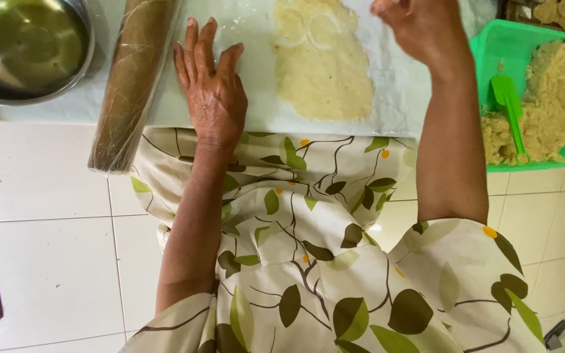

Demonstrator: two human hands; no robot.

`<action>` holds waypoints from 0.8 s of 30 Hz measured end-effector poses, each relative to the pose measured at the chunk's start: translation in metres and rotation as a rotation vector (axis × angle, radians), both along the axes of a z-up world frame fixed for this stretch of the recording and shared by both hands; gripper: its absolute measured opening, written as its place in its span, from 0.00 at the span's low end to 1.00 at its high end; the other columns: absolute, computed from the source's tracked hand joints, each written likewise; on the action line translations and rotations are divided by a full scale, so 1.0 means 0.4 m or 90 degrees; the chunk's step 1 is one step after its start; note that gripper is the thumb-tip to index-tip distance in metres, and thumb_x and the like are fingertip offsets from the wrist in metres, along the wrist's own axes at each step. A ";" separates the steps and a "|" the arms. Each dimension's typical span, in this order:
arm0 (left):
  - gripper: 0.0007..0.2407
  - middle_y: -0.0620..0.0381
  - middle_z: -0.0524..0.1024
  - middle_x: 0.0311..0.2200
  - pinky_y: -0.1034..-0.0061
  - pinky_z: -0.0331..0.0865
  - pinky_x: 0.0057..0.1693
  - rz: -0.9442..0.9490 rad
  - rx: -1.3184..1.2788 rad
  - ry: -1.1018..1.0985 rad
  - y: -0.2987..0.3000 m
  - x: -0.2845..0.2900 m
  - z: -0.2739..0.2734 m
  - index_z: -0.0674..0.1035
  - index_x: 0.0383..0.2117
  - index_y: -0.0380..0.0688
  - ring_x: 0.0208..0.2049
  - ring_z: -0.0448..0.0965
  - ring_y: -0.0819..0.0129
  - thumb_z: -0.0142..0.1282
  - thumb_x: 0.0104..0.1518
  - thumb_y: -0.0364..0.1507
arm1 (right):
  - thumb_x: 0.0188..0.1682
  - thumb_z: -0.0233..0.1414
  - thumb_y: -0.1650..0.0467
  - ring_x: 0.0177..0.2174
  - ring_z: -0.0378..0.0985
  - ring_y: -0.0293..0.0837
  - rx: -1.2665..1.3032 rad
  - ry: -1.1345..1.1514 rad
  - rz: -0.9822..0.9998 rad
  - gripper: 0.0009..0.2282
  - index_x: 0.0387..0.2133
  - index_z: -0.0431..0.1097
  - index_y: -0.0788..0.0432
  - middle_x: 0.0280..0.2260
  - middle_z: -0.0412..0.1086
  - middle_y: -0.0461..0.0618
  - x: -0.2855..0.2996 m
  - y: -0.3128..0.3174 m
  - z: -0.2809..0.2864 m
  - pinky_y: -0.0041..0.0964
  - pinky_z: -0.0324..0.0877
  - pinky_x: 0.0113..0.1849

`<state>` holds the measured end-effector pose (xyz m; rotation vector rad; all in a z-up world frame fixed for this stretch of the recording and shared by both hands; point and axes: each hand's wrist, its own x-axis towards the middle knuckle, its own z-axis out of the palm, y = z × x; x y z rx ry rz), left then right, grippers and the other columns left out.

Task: The person rolls out dough and cuts it into circular shapes using a mold for baking.

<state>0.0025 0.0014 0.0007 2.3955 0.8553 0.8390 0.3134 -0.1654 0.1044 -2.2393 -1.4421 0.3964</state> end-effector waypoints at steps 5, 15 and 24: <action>0.17 0.49 0.62 0.69 0.42 0.42 0.77 0.010 0.012 0.013 0.004 0.002 -0.007 0.82 0.50 0.47 0.74 0.50 0.49 0.54 0.59 0.12 | 0.61 0.57 0.78 0.35 0.79 0.46 0.090 -0.126 0.037 0.01 0.40 0.74 0.67 0.36 0.76 0.54 0.017 -0.096 0.077 0.40 0.73 0.38; 0.16 0.50 0.62 0.69 0.43 0.41 0.78 0.014 0.008 0.019 0.002 -0.001 -0.012 0.83 0.49 0.47 0.75 0.49 0.51 0.54 0.61 0.12 | 0.60 0.60 0.75 0.42 0.83 0.49 0.063 -0.055 -0.011 0.12 0.54 0.70 0.66 0.45 0.77 0.58 0.011 -0.138 0.017 0.39 0.79 0.42; 0.16 0.50 0.62 0.70 0.43 0.41 0.78 0.026 0.021 0.026 0.007 0.004 -0.032 0.83 0.49 0.47 0.75 0.49 0.51 0.52 0.62 0.13 | 0.55 0.63 0.73 0.43 0.76 0.60 0.015 -0.124 0.059 0.20 0.59 0.68 0.60 0.47 0.74 0.61 -0.124 -0.011 0.023 0.52 0.71 0.44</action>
